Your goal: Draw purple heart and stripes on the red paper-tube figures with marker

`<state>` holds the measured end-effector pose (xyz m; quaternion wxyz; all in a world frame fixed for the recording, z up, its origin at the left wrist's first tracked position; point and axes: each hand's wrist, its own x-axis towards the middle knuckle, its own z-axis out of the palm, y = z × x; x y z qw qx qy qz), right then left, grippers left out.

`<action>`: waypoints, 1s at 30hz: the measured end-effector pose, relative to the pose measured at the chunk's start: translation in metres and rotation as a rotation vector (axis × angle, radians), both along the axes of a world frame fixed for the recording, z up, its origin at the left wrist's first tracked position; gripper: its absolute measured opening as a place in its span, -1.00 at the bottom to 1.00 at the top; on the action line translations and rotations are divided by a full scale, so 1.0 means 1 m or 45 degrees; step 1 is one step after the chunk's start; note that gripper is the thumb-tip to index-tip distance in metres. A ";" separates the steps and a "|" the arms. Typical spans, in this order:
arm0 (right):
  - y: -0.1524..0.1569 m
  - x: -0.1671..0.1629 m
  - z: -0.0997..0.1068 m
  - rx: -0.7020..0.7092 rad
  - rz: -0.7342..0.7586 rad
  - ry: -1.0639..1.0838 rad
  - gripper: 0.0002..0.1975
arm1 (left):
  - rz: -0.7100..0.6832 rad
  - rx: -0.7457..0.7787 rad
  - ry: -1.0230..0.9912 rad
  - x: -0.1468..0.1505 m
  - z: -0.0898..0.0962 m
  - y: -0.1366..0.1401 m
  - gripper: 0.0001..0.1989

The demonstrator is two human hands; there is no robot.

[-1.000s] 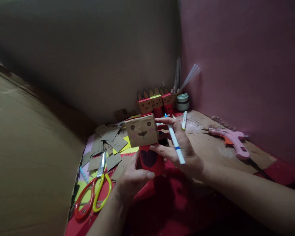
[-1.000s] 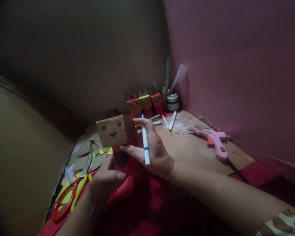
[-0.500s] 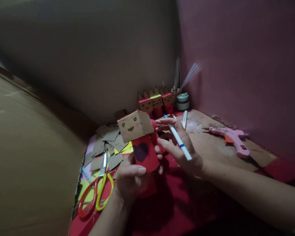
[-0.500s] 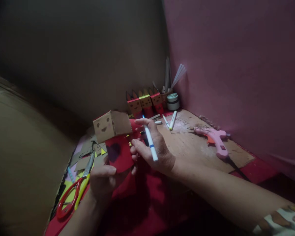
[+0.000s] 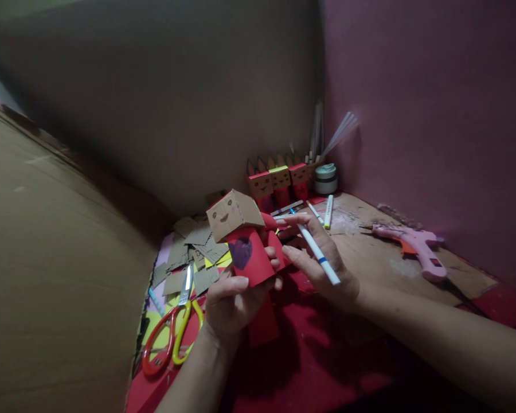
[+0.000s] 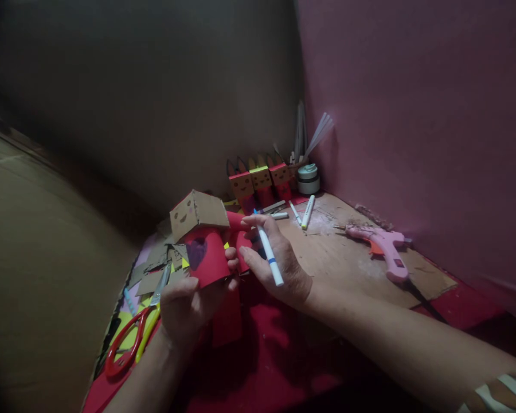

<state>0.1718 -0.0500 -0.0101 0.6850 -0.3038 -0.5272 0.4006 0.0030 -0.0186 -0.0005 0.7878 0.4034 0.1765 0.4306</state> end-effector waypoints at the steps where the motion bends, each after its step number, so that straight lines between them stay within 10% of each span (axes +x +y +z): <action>1: 0.000 0.000 -0.001 0.001 0.017 0.000 -0.66 | 0.000 0.002 0.006 0.000 0.000 0.000 -0.38; 12: -0.021 -0.004 0.004 0.251 -0.062 -0.122 -0.80 | -0.047 0.021 0.068 0.005 0.002 -0.003 -0.37; 30: -0.027 -0.008 0.006 0.030 0.017 -0.119 -0.96 | 0.012 0.051 0.171 0.006 0.004 -0.007 -0.42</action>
